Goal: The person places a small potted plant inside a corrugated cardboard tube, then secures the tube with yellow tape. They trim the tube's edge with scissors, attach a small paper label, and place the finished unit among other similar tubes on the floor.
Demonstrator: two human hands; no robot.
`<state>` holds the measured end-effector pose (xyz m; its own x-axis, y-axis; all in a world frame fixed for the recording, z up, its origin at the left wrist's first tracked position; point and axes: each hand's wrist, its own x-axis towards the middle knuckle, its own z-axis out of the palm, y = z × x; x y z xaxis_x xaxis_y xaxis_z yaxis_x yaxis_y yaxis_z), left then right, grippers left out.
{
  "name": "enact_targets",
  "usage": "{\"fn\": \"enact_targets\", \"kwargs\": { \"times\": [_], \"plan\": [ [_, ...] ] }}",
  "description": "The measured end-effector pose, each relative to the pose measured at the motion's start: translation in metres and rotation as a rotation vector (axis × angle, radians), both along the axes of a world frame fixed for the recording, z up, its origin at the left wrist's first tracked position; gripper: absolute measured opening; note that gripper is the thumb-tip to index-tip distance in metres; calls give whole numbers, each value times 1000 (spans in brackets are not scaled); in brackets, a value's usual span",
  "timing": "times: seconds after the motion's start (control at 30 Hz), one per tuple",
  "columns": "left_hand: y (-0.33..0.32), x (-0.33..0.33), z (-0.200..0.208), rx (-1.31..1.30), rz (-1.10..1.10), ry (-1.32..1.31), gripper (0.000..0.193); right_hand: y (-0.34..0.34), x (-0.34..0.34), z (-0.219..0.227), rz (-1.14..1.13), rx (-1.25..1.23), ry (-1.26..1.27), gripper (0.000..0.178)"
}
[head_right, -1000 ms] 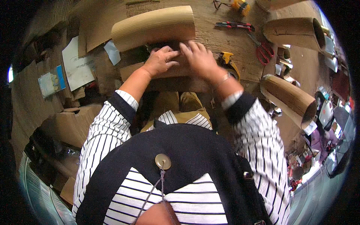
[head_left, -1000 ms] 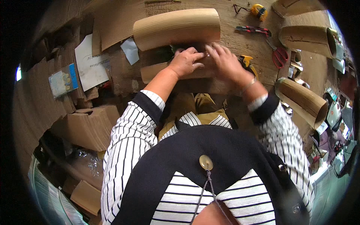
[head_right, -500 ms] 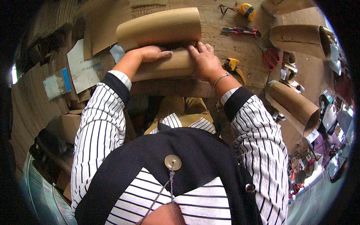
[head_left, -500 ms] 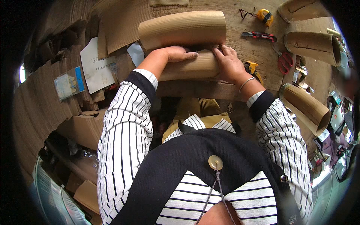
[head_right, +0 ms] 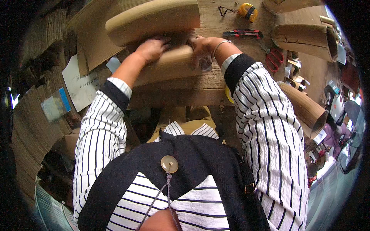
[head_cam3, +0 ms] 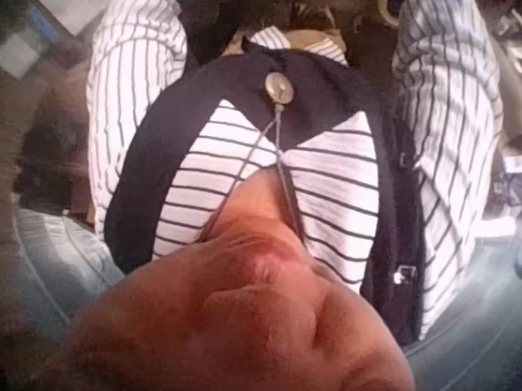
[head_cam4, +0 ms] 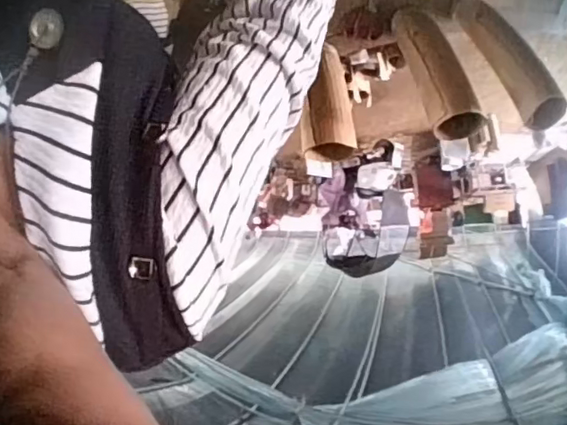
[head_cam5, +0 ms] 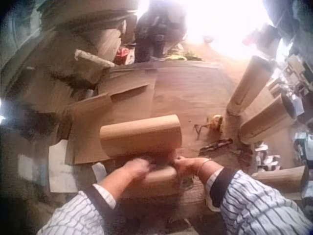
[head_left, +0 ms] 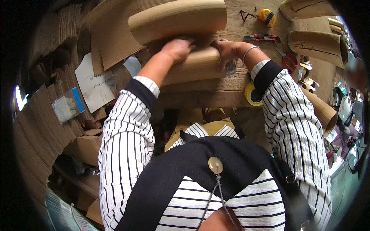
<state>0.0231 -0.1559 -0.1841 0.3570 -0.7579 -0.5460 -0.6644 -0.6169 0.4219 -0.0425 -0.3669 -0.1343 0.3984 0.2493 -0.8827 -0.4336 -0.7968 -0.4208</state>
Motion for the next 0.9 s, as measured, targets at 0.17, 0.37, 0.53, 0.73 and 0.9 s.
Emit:
{"fn": "enact_targets", "kwargs": {
  "times": [0.17,0.37,0.53,0.73,0.9],
  "plan": [
    [-29,-58,19,-328,16,-310,93,-14,18,-34,12,112,124,88],
    [-38,-30,29,-77,48,64,116,-30,-57,-52,-552,-23,-520,101],
    [-37,-14,14,-96,24,75,108,15,-111,-27,-1211,613,-282,70],
    [-9,-62,6,-128,-32,106,104,44,-166,-27,-1217,628,-387,80],
    [-1,-117,30,-103,9,20,102,60,-194,2,-568,-137,-610,92]
  ]
}}
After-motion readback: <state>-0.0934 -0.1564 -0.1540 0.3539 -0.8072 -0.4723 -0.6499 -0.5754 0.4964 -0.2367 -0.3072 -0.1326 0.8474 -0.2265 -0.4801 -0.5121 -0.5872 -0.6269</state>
